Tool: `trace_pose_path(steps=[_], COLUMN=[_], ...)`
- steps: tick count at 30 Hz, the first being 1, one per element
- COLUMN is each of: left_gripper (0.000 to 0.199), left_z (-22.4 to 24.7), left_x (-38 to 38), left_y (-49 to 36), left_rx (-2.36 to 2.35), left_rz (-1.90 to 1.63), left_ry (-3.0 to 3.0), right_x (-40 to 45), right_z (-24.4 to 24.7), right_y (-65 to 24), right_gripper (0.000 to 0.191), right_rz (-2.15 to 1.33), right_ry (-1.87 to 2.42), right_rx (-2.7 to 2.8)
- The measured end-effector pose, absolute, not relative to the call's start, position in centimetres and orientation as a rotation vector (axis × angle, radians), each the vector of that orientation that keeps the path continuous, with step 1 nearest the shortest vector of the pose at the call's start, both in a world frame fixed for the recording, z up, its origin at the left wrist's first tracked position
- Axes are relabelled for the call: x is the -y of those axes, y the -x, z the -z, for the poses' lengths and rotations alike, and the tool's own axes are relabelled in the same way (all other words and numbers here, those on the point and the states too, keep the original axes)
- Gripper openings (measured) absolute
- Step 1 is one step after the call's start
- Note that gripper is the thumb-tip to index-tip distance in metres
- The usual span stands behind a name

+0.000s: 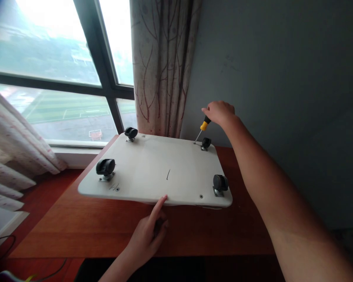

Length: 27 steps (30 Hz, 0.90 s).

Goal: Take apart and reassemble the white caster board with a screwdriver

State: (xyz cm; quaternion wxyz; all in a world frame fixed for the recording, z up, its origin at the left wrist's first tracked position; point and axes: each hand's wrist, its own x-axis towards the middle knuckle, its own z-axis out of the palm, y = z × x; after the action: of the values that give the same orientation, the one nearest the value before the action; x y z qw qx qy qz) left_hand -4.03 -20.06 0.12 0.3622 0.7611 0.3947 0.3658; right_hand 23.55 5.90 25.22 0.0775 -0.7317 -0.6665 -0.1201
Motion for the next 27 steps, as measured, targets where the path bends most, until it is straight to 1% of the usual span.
trace_pose_path(steps=[2, 3, 6, 7, 9, 11, 13, 14, 17, 18, 21, 23, 25, 27], left_gripper=[0.073, 0.073, 0.075, 0.075, 0.074, 0.073, 0.074, 0.074, 0.076, 0.076, 0.077, 0.077, 0.078, 0.076], left_z=[0.0, 0.0, 0.0, 0.0, -0.1, -0.2, -0.2, -0.2, -0.2, -0.2, -0.2, -0.3, -0.3, -0.4], left_x=[20.1, 20.1, 20.1, 20.2, 20.2, 20.2, 20.2, 20.2, 20.2, 20.2, 20.2, 20.2, 20.2, 20.2], left_y=[4.0, 4.0, 4.1, 4.1, 4.1, 4.1, 4.1, 4.1, 4.1, 4.1, 4.1, 4.1, 4.1, 4.1], left_rx=[-1.014, -1.012, -1.006, -1.006, -1.007, -1.007, -1.003, -1.0, -0.996, -0.995, -0.992, -0.992, -0.992, -0.994], left_rz=[-0.933, -0.927, -0.926, -0.929, -0.928, -0.925, -0.921, -0.919, -0.918, -0.922, -0.931, -0.933, -0.935, -0.936], left_ry=[-1.956, -1.955, -1.959, -1.96, -1.958, -1.953, -1.951, -1.952, -1.959, -1.961, -1.963, -1.959, -1.959, -1.962], right_x=[-6.1, -6.2, -6.3, -6.3, -6.0, -5.7, -5.5, -5.5, -5.5, -5.6, -5.6, -5.4, -5.2, -5.0], right_z=[-25.2, -25.3, -25.6, -25.7, -25.8, -25.8, -25.8, -25.8, -26.0, -26.1, -26.2, -26.0, -25.8, -25.7], right_y=[-23.8, -24.0, -24.2, -24.1, -23.7, -23.2, -22.9, -22.8, -23.1, -23.2, -23.4, -23.2, -22.8, -22.5], right_gripper=[0.037, 0.041, 0.063, 0.064, 0.056, 0.048, 0.051, 0.051, 0.039, 0.039, 0.053, 0.053, 0.048, 0.053], right_rz=[0.235, 0.134, -0.165, -0.203, -0.099, 0.172, 0.378, 0.413, 0.361, 0.307, 0.064, -0.028, 0.083, 0.3], right_ry=[2.066, 2.006, 1.88, 1.882, 1.983, 2.159, 2.287, 2.323, 2.285, 2.235, 2.079, 2.07, 2.174, 2.291], right_rx=[2.086, 2.116, 2.163, 2.166, 2.133, 2.029, 1.939, 1.922, 2.013, 2.068, 2.165, 2.116, 2.02, 1.935])
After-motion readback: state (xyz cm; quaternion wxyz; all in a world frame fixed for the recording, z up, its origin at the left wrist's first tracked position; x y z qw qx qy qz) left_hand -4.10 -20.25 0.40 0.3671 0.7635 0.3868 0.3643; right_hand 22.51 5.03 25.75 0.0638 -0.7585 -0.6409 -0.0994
